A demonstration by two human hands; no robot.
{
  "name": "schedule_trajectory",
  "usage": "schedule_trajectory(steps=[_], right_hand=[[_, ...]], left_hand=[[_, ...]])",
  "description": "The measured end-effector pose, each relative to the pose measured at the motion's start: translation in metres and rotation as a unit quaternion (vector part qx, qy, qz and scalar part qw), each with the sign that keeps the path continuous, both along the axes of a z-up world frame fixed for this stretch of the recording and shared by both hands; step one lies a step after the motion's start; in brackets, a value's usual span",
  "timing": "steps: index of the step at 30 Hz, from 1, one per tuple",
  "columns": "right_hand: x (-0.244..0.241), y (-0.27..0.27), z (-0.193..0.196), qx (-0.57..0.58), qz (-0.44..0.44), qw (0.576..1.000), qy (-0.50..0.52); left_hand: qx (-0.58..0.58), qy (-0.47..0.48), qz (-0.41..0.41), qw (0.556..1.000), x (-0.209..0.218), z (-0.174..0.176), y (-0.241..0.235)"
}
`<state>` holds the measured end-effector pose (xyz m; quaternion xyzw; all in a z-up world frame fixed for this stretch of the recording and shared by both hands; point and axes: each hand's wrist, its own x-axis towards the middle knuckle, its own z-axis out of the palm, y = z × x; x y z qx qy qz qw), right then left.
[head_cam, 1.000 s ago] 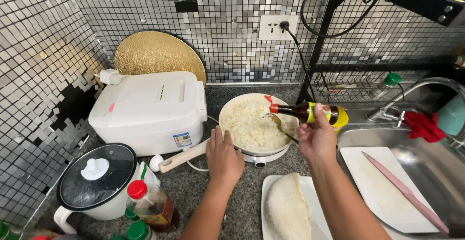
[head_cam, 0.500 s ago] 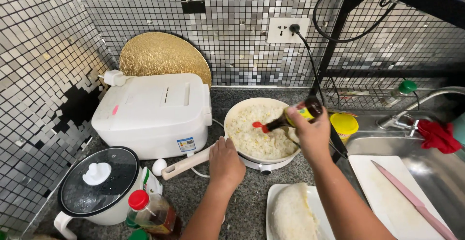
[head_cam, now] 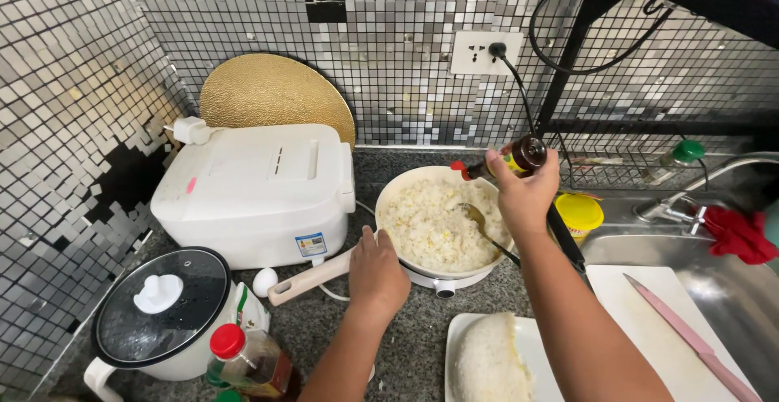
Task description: Seasoning and stirring cooked rice in a pan on a portable stove.
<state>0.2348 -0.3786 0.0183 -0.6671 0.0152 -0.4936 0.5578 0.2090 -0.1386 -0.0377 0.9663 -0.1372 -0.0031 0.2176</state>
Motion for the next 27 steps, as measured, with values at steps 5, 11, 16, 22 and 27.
schedule_trajectory(steps=[5,11,16,22,27], right_hand=[[-0.022,-0.014,-0.003,-0.018,-0.023,1.0,0.011],[-0.031,-0.015,0.003,-0.021,-0.006,1.0,0.012],[-0.024,-0.009,0.007,-0.033,-0.008,0.999,0.021],[-0.009,-0.003,0.007,-0.053,-0.052,0.997,0.01],[0.005,0.002,0.01,-0.055,-0.085,0.995,0.001]], left_hand=[[0.012,-0.018,0.001,1.0,0.0,0.0,-0.011],[0.017,-0.005,-0.003,1.0,-0.011,0.011,-0.019],[0.027,0.03,0.012,0.999,-0.014,0.021,-0.018],[0.046,0.041,0.018,0.998,-0.015,0.027,-0.01],[0.036,0.052,0.018,0.998,-0.013,0.031,-0.006]])
